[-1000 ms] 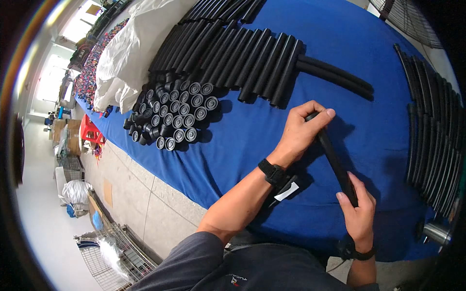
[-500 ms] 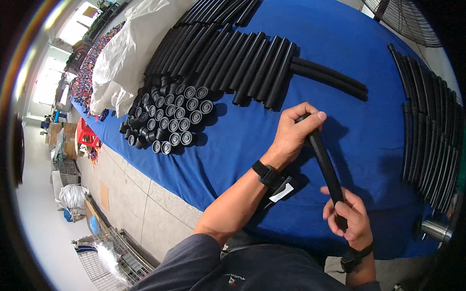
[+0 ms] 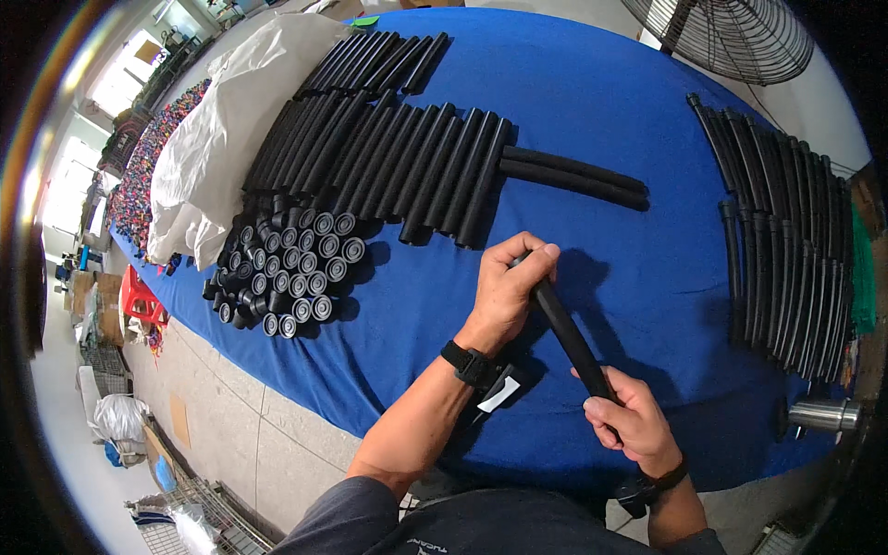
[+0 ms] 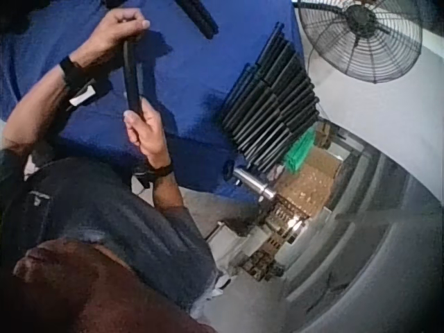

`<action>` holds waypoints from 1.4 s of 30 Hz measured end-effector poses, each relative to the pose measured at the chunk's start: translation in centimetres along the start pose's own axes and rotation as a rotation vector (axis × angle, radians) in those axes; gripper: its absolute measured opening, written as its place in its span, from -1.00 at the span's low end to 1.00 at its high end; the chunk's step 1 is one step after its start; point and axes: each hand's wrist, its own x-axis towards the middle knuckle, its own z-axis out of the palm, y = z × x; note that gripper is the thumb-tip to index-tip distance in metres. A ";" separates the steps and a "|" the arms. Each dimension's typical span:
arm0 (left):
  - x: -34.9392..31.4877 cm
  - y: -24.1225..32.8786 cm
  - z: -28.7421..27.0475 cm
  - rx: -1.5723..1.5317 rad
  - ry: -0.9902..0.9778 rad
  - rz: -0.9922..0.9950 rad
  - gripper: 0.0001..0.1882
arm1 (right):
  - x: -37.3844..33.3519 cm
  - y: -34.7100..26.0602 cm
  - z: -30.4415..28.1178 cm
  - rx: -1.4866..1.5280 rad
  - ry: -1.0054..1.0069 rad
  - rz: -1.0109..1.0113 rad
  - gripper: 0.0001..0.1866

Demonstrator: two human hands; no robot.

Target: The person repeatedly picks up a black cylindrical foam tube and a small black circular cap from a table. They insert the cap into one end of the tube, then place the assembled unit onto a growing pile of similar items. The process is repeated continuously throughout the clip.

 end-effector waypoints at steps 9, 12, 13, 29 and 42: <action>-0.1 -0.2 -0.2 -0.060 0.013 0.008 -0.77 | 0.1 -0.4 0.0 0.057 -0.014 0.040 -0.56; -0.1 -0.3 -0.1 -0.082 0.016 0.024 -0.79 | 0.3 -0.2 -0.2 -0.036 0.021 0.008 -0.52; -0.1 -0.3 -0.1 -0.091 0.016 0.029 -0.80 | 0.2 -0.3 0.0 -0.239 0.091 -0.064 -0.53; 0.1 -0.4 -0.3 0.044 -0.003 -0.006 -0.79 | -0.2 0.0 0.7 -0.610 0.279 -0.239 -0.60; 0.2 -0.6 -0.9 0.055 0.116 0.051 -0.83 | -1.5 -5.3 1.4 -0.889 0.313 -0.652 -0.38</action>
